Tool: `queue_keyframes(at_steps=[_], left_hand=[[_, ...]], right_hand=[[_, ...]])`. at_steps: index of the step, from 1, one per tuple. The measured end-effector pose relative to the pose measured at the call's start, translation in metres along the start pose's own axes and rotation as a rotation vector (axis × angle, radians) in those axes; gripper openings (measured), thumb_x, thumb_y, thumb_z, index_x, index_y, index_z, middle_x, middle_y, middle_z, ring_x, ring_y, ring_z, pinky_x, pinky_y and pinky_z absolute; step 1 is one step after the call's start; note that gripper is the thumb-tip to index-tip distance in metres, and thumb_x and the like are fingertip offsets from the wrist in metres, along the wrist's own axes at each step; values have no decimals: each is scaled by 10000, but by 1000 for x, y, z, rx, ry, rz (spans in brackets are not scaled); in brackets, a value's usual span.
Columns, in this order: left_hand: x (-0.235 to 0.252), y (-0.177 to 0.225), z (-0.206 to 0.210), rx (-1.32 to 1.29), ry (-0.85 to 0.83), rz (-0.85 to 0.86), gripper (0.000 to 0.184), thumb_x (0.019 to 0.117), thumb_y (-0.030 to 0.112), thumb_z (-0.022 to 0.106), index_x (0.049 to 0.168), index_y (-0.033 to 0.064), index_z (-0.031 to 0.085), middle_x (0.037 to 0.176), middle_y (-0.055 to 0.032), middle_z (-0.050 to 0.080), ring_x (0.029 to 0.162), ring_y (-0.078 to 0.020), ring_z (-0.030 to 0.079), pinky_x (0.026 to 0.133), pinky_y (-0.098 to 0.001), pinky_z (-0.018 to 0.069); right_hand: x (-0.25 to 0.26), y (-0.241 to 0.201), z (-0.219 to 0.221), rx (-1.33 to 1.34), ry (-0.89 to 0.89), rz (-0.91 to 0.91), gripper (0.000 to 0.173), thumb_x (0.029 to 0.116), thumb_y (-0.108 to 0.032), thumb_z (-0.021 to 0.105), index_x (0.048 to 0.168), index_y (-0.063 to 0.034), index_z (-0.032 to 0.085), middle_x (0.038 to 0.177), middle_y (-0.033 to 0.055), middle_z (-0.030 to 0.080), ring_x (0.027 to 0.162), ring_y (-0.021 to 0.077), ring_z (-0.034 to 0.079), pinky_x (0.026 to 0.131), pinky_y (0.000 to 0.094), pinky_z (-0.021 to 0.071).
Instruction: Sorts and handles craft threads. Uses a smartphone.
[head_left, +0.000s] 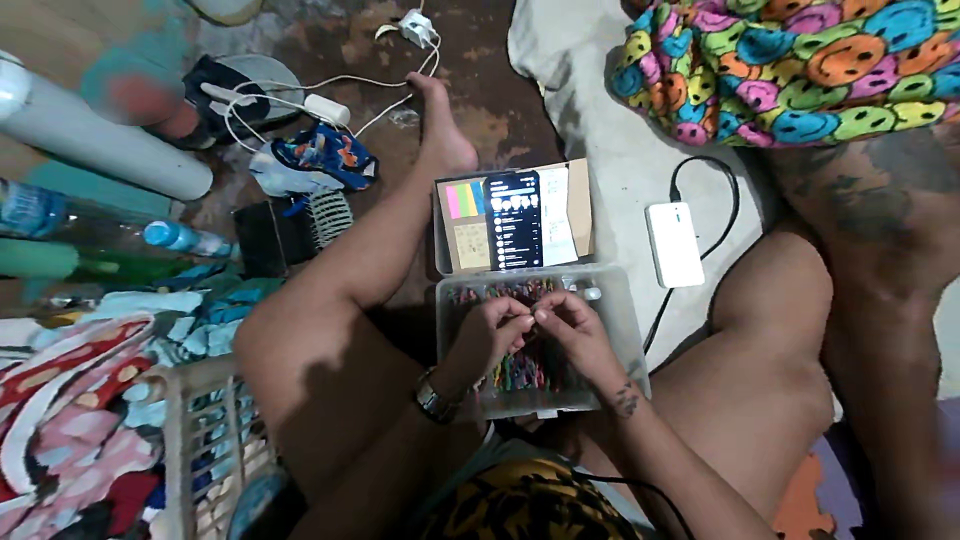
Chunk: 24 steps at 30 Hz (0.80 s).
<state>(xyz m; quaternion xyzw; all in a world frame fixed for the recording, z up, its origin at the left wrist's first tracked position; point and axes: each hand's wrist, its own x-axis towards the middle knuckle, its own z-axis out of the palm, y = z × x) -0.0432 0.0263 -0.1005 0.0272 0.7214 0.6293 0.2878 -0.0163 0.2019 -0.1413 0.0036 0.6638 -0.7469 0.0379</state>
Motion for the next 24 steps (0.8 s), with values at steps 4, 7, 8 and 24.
queue_keyframes(at_steps=[4,7,8,24], left_hand=[[0,-6,4,-68,-13,6,120,1008,97,601,1064,0,646,861,6,660,687,-25,626,650,-190,544],[0,-13,6,-197,-27,-38,79,1003,58,587,1046,8,631,853,4,664,706,-56,650,664,-220,565],[-1,-14,6,-235,-33,-54,71,1004,51,581,1044,13,626,851,4,666,710,-62,654,667,-225,567],[-3,-11,4,-610,-292,-269,77,1036,78,519,1040,91,594,821,25,644,691,-34,627,637,-165,537]], right_hand=[[1,-1,1,96,44,93,72,958,-48,573,976,-74,638,874,-42,666,760,50,644,730,247,572],[2,0,-3,96,10,101,91,919,-33,602,906,-96,666,882,-40,672,802,53,643,763,258,568],[2,-1,-5,78,-13,90,100,909,-28,610,899,-103,675,892,-48,672,819,41,638,773,244,560],[6,2,-27,197,-301,-103,76,932,-143,723,958,-202,682,1018,-70,716,919,23,664,805,211,562]])
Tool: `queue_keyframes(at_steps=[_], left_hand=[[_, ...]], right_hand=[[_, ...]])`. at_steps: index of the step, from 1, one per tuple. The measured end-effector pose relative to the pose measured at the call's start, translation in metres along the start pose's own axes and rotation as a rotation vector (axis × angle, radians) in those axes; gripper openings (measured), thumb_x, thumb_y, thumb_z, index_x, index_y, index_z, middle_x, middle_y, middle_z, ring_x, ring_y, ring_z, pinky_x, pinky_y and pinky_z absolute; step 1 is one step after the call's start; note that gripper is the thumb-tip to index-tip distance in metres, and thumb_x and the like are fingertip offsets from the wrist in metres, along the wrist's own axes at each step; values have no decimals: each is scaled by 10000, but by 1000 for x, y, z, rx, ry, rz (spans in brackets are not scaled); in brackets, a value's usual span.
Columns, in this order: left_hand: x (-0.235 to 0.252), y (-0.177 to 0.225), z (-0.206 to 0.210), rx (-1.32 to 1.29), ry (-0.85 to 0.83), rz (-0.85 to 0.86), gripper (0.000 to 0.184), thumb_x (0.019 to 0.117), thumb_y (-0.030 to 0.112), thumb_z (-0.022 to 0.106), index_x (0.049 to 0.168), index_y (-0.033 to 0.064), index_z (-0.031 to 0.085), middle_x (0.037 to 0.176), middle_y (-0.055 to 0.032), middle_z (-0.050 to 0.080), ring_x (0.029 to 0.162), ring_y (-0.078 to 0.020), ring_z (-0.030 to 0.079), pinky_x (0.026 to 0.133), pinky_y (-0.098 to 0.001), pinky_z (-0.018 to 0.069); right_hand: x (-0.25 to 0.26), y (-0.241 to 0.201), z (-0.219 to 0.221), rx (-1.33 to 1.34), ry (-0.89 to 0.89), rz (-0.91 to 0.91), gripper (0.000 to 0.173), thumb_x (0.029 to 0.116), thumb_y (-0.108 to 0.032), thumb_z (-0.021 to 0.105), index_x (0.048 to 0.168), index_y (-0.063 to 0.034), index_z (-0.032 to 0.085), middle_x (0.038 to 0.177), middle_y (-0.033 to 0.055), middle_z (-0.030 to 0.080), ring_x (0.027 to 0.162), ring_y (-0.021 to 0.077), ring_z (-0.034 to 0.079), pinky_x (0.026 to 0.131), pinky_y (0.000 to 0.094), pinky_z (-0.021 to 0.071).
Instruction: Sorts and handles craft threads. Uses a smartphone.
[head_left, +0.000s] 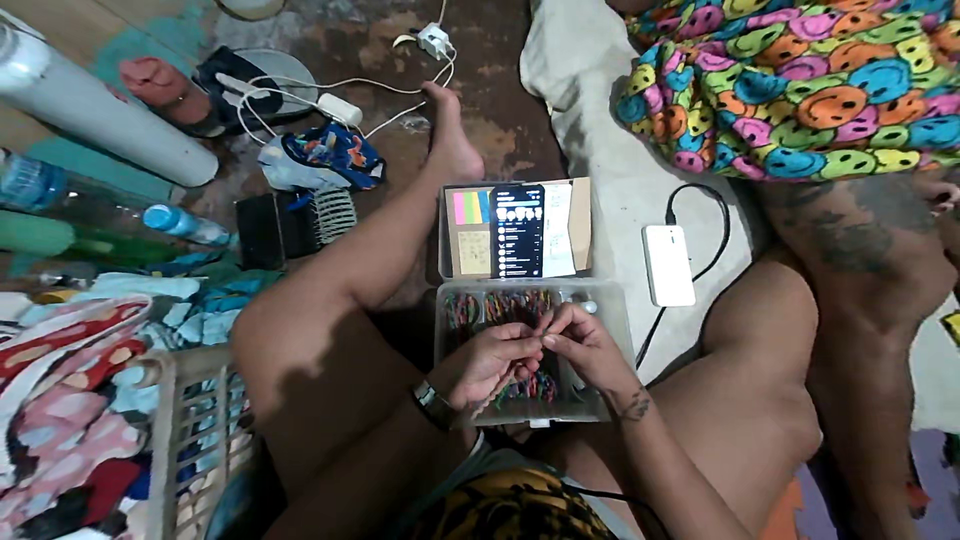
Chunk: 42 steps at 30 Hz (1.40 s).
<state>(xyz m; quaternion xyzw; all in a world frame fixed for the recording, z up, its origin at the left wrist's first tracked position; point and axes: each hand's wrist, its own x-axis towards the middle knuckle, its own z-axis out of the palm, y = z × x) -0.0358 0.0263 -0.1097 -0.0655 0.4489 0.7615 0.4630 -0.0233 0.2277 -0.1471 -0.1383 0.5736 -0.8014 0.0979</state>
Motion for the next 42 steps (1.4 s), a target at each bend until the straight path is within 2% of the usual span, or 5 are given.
queue_keyframes(at_steps=[9,18,27,33,42], left_hand=[[10,-20,10,1174,531,675,141,953,70,618,994,-25,713,956,-169,691,851,-244,689,810,-377,577],[1,2,5,155,76,239,103,999,62,574,1062,40,653,914,26,670,805,-40,632,751,-214,543],[2,1,8,407,64,336,62,986,94,613,997,54,659,830,70,639,724,10,590,681,-171,505],[0,-2,10,303,40,227,76,994,81,598,1042,57,653,852,71,651,733,-4,602,685,-182,518],[2,5,13,588,27,251,140,1016,136,606,1016,14,673,845,53,628,724,34,561,682,-146,480]], right_hand=[[7,-5,49,-407,566,92,221,841,-20,679,1017,-21,545,712,-73,566,597,-27,543,574,149,482],[2,-9,4,-57,40,131,190,984,-255,659,1073,-135,776,1233,-16,681,1167,100,614,985,299,533],[4,-5,17,258,174,73,58,894,-166,748,864,-204,716,907,-68,677,837,25,640,761,214,554],[4,-16,4,82,-18,136,237,969,-182,679,1203,-156,654,1051,-51,739,956,47,685,872,246,566],[5,-13,11,380,173,153,195,825,-70,799,892,-193,664,753,-36,682,665,44,656,660,220,571]])
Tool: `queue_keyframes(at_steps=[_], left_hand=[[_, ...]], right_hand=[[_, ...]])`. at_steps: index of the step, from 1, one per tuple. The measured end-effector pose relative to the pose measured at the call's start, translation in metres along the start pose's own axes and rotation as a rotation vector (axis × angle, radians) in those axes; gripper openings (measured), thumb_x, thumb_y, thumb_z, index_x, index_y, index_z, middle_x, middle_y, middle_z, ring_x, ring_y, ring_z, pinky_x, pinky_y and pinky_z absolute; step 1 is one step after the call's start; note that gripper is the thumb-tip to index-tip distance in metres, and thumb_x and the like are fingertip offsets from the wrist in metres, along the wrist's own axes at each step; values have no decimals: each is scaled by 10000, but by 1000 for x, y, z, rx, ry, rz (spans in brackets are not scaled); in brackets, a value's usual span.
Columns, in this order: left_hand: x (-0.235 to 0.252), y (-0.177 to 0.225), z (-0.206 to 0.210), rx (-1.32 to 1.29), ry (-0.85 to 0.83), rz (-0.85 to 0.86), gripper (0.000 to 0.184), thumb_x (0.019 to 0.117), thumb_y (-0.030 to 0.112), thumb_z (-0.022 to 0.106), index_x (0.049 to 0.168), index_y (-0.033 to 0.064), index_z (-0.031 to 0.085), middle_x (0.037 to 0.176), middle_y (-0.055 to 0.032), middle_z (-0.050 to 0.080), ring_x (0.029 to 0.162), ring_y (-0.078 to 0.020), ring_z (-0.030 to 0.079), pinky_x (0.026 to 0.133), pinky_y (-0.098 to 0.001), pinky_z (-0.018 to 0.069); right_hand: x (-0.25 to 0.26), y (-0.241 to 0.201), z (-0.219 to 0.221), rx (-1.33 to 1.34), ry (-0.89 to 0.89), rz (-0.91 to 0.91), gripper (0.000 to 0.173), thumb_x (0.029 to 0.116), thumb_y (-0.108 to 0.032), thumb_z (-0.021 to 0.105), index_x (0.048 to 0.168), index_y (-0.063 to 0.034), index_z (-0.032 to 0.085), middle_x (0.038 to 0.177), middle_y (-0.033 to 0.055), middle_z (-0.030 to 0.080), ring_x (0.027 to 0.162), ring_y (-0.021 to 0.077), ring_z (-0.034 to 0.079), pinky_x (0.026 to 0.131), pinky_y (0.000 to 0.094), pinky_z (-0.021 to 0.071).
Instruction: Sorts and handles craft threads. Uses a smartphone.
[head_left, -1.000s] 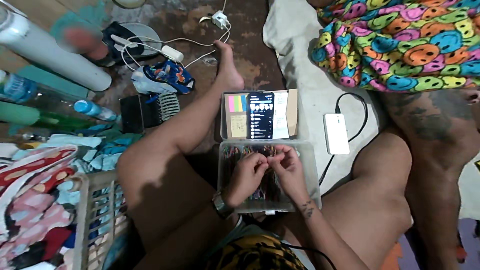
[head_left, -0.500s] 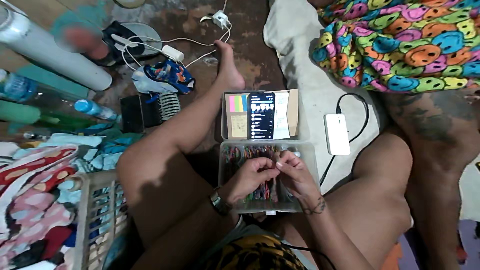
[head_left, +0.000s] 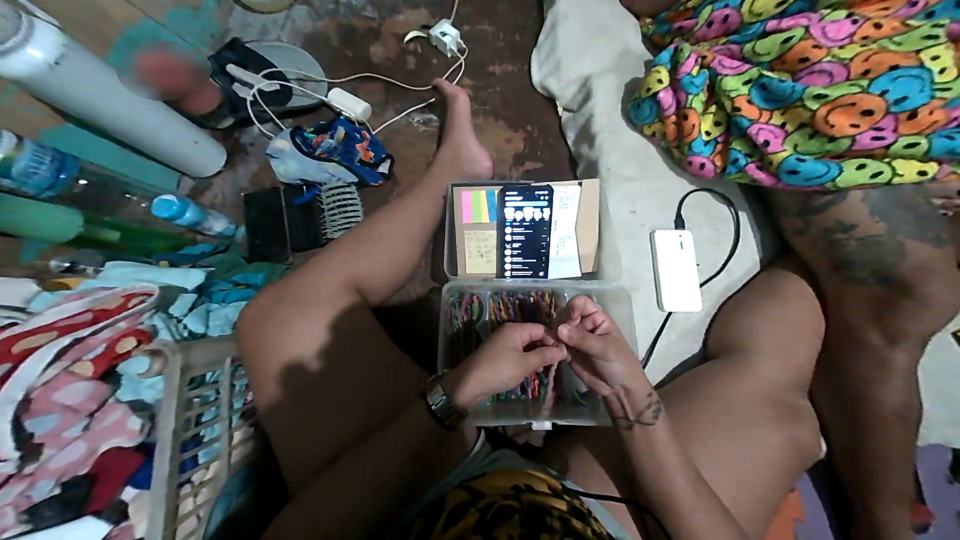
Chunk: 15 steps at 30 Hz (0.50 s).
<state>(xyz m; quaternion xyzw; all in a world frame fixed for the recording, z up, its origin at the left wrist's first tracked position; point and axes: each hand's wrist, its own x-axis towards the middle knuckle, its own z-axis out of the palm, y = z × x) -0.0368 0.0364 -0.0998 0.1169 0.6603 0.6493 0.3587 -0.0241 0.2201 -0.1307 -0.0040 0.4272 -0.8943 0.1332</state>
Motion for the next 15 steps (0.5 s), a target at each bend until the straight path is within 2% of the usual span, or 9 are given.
queue_keyframes(at_steps=[2,3,4,6,8,11,13,15], left_hand=[[1,0,0,63,22,-3,175,1026,149,593,1038,-3,679,849,32,620,728,23,557,700,-159,484],[1,1,-1,49,35,-20,169,1028,148,589,1038,5,679,847,37,619,724,20,561,695,-160,487],[1,0,-1,-2,44,-40,150,1026,139,588,1031,17,674,836,48,618,710,17,564,677,-160,489],[1,-1,-2,-165,50,-68,105,1016,103,585,1030,37,665,824,63,636,689,4,585,649,-168,508],[1,-2,-4,-255,15,-75,84,1008,86,584,998,67,665,806,80,644,680,2,594,640,-170,515],[2,-4,-2,-233,-2,-53,87,1004,90,593,1005,52,670,790,79,636,669,4,588,637,-167,513],[3,-1,-1,-40,28,-26,123,1013,135,608,1001,34,677,815,61,632,684,23,564,649,-151,482],[2,1,-1,166,56,0,203,1030,171,596,1062,-4,693,915,-12,660,750,6,563,708,-171,478]], right_hand=[[2,4,6,2,119,-9,218,806,-29,793,842,-175,635,717,-31,661,637,46,643,640,223,571],[2,5,6,-20,131,-10,202,815,-48,793,872,-173,644,728,-38,663,656,45,646,659,226,574],[2,4,5,-52,97,2,181,842,-104,794,951,-176,670,773,-46,686,701,41,661,695,227,577],[1,1,-2,-88,-57,46,253,919,-186,748,1164,-164,685,949,-31,739,837,54,691,789,237,581],[0,-1,-5,-88,-123,52,326,901,-142,757,1220,-167,692,922,-38,745,841,60,703,816,259,591],[-1,-2,-5,-72,-68,24,312,839,-99,803,1120,-189,703,817,-56,718,767,56,698,782,265,601],[0,0,-2,-45,38,16,249,818,-38,794,978,-191,678,753,-49,691,696,53,677,712,250,593],[1,2,6,3,206,-1,262,806,67,726,849,-154,594,688,-18,661,606,67,650,622,245,585]])
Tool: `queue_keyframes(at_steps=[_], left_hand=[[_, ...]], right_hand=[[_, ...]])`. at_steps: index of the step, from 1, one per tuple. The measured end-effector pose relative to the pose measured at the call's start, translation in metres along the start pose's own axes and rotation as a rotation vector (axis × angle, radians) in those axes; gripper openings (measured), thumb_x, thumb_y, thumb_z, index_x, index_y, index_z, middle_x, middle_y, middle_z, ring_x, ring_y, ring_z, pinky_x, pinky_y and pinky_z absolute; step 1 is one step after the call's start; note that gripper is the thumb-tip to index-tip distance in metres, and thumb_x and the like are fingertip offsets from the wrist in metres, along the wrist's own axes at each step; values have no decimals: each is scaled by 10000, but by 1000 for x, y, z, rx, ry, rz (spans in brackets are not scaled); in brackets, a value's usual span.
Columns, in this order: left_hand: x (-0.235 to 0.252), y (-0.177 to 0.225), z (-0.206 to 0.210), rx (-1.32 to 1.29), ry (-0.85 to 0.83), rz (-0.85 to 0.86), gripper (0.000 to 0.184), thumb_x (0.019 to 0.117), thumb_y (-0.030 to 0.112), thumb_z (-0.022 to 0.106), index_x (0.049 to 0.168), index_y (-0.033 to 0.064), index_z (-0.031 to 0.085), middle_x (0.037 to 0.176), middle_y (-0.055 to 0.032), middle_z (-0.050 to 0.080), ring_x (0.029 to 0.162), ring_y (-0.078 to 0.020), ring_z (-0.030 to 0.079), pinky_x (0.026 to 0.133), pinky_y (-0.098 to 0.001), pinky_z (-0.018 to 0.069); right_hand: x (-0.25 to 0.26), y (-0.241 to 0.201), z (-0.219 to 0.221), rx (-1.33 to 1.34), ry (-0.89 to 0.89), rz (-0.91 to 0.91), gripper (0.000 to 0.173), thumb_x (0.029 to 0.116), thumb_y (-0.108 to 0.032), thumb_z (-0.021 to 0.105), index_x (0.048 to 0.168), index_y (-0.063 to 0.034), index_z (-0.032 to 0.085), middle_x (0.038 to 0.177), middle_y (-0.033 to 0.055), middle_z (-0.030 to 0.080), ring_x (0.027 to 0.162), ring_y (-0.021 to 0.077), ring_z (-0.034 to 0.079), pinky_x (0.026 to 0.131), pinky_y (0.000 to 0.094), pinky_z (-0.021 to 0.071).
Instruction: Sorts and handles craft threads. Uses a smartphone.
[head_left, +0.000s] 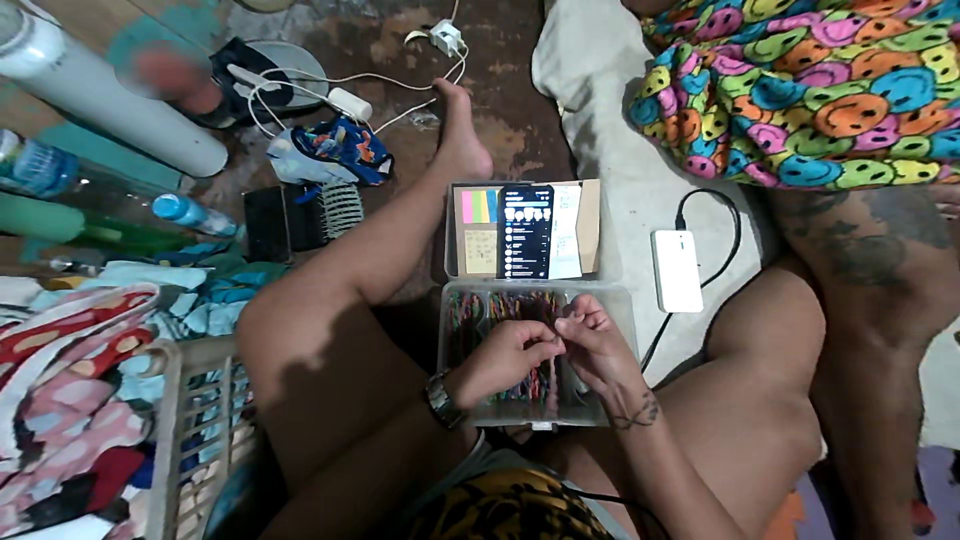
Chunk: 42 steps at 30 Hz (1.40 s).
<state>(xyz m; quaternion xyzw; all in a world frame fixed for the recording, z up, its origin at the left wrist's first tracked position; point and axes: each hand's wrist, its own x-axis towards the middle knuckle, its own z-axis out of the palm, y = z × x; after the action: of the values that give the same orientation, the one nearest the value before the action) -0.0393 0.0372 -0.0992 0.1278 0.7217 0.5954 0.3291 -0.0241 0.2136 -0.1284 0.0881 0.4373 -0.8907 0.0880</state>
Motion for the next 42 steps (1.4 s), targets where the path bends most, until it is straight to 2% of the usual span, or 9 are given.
queue_keyframes(at_steps=[3,8,15,17,21,28,34,38,42], left_hand=[[0,0,1,55,49,-27,222,1048,180,563,1077,7,699,934,-21,653,748,-3,549,701,-179,466],[-1,-5,-3,-354,-7,-136,131,1032,118,566,1010,59,680,805,71,628,647,10,549,609,-154,473],[-2,0,4,-4,-51,-28,219,1049,162,557,1070,-1,701,869,5,644,709,11,549,677,-171,478],[-2,1,6,14,-25,-30,220,1050,160,552,1067,-1,702,885,-7,650,722,2,547,684,-175,470],[-3,-4,5,-231,0,-136,173,1047,145,549,1024,44,688,817,65,619,655,20,527,607,-149,446],[-2,-2,7,-121,-21,-93,184,1041,153,572,1058,24,701,832,43,625,669,20,527,624,-153,450],[-3,-7,5,-256,-20,-139,179,1047,145,541,1011,50,689,792,66,608,651,7,538,610,-159,459],[-4,-7,5,-384,-82,-148,176,1048,129,528,998,71,687,774,75,607,638,-1,559,602,-160,488],[-4,-5,11,-84,-40,-96,217,1056,162,544,1066,6,693,890,11,645,710,4,552,657,-170,467]], right_hand=[[2,3,6,-25,100,13,237,863,72,654,884,-128,528,695,-18,644,608,69,636,624,246,577],[1,-2,-9,-159,-236,63,310,919,-57,683,1221,-109,640,956,-10,749,852,74,705,804,259,586],[3,-7,-7,-74,36,-20,265,782,19,764,884,-161,597,685,-46,635,615,56,632,637,252,581],[3,-6,-8,-77,64,-13,226,826,-4,737,936,-140,594,711,-33,652,631,63,644,644,251,583],[0,-10,-18,-192,-230,114,220,973,-175,661,1185,-118,669,1057,6,755,861,71,701,783,247,582],[1,-2,-7,-170,47,-5,159,842,-20,730,796,-155,661,739,-29,692,658,41,648,637,224,563],[1,-8,-15,-226,-135,62,115,963,-161,647,997,-141,754,1003,0,753,787,43,665,728,216,560],[0,-9,-11,-200,-22,21,111,896,-75,684,867,-154,757,875,-11,754,736,41,679,687,205,567],[-1,-2,-2,-73,118,20,182,921,-14,612,791,-124,675,759,1,688,625,50,624,604,208,548]])
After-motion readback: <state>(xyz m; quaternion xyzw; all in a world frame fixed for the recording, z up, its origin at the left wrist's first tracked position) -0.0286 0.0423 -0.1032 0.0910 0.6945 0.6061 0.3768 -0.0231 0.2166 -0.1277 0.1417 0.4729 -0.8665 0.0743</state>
